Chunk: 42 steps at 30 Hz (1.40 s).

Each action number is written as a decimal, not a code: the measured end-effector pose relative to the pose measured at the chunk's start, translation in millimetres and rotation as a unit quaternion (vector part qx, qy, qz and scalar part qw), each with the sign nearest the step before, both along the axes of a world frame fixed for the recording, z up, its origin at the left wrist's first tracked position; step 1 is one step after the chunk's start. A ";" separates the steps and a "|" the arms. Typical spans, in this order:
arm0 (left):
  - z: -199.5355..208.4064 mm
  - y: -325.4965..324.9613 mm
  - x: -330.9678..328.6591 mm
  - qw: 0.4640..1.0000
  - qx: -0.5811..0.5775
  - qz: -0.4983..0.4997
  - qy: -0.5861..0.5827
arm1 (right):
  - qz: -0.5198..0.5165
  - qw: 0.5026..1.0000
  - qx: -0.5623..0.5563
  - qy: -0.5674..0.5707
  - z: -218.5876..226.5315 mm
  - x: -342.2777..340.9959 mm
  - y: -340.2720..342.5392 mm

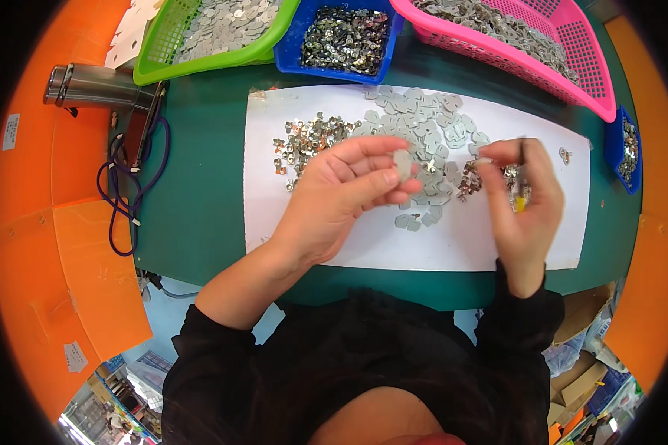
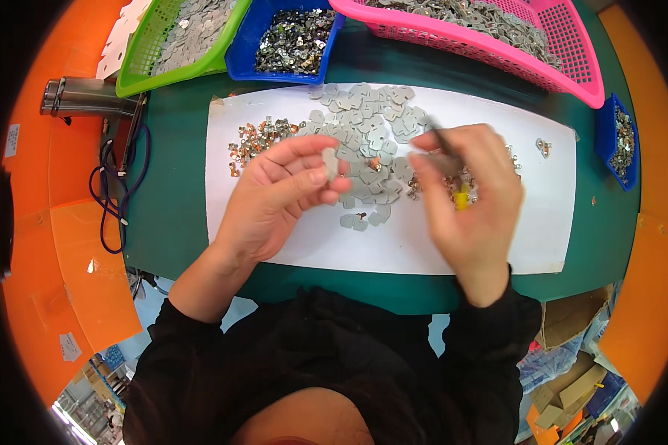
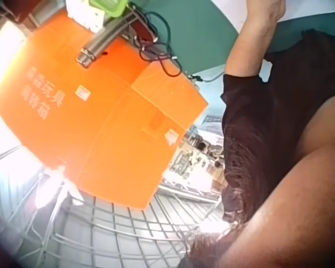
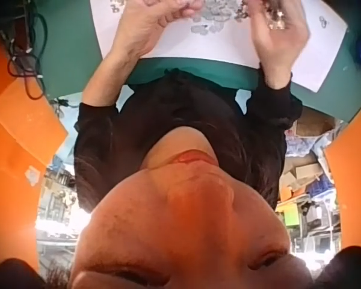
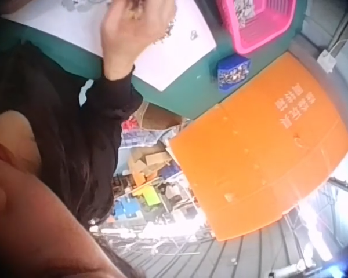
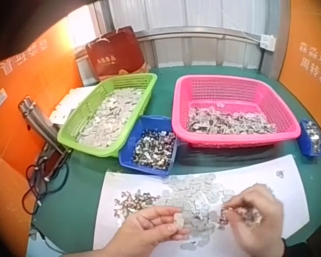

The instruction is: Assembling or cleaning small metallic components using pliers at a factory workbench.

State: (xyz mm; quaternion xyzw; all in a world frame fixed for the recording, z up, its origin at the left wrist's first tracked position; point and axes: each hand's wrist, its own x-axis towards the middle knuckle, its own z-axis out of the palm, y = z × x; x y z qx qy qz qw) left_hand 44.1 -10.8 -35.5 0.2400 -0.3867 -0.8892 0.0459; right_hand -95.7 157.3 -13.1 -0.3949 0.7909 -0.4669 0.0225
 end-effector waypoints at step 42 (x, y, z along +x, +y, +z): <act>-4.1 -13.4 3.5 0.996 -0.057 0.065 0.016 | 0.051 0.991 0.039 -0.121 -2.8 9.0 -28.5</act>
